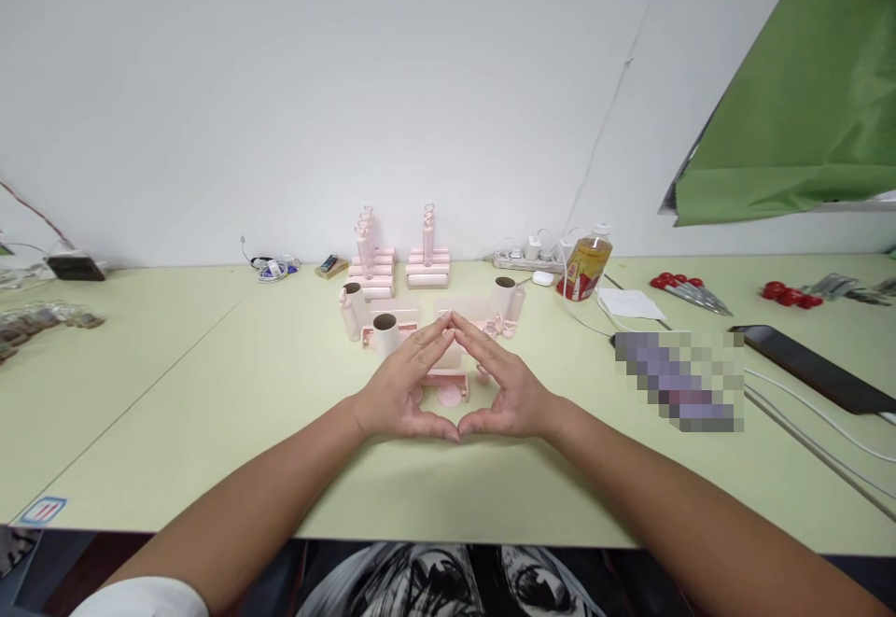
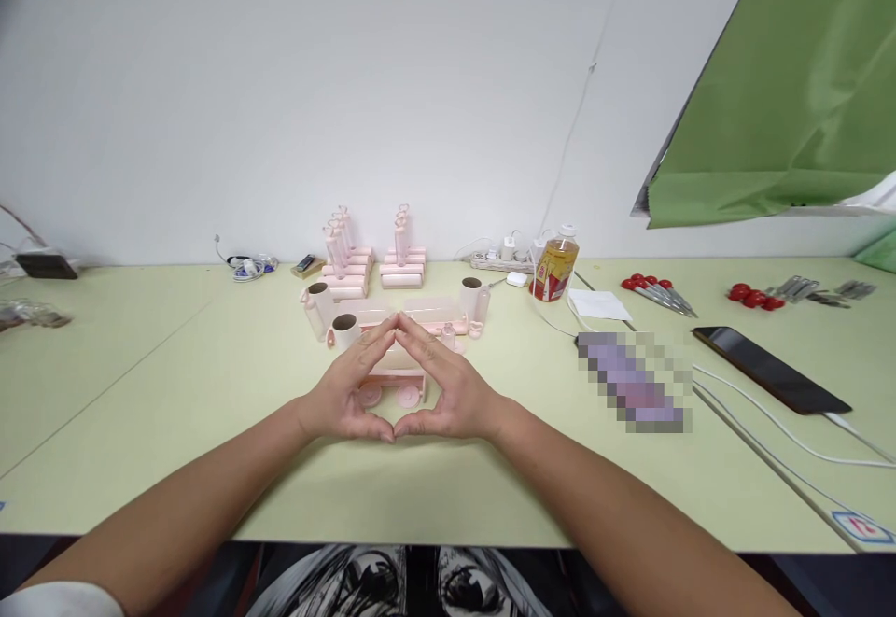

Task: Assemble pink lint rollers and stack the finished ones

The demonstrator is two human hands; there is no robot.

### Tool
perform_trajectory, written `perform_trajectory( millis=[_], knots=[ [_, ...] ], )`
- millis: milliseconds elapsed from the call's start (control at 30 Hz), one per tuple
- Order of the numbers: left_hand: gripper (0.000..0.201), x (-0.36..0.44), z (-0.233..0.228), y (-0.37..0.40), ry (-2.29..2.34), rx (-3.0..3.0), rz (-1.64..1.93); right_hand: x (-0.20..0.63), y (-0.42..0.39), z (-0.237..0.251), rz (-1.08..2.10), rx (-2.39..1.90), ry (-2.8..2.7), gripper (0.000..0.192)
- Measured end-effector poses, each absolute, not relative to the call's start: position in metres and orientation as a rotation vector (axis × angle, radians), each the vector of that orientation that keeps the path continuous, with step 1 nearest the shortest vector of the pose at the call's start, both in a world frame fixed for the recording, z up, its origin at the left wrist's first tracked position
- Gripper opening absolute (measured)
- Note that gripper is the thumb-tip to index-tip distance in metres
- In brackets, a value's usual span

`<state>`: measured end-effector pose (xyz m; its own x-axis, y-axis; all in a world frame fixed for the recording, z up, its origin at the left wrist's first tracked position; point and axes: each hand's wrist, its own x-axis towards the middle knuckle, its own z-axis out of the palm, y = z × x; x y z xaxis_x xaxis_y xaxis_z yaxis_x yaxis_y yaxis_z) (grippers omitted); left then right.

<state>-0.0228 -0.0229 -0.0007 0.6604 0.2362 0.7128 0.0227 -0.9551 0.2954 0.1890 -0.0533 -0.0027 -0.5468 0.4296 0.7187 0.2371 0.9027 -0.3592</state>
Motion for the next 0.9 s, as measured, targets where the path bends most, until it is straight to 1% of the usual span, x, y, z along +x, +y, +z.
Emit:
perform_trajectory(
  millis=[400, 533, 900],
  knots=[
    [0.087, -0.0241, -0.0018, -0.0234, 0.258, 2.616, 1.21, 0.1901, -0.0555, -0.002, 0.269, -0.545, -2.114, 0.079],
    [0.08, -0.023, -0.0031, -0.0231, 0.256, 2.625, 1.264, 0.1896, -0.0556, -0.0021, 0.247, -0.551, -2.104, 0.076],
    [0.078, -0.0224, -0.0049, -0.0249, 0.347, 2.679, 1.29, 0.1886, -0.0553, -0.0043, 0.308, -0.573, -2.078, 0.068]
  ],
)
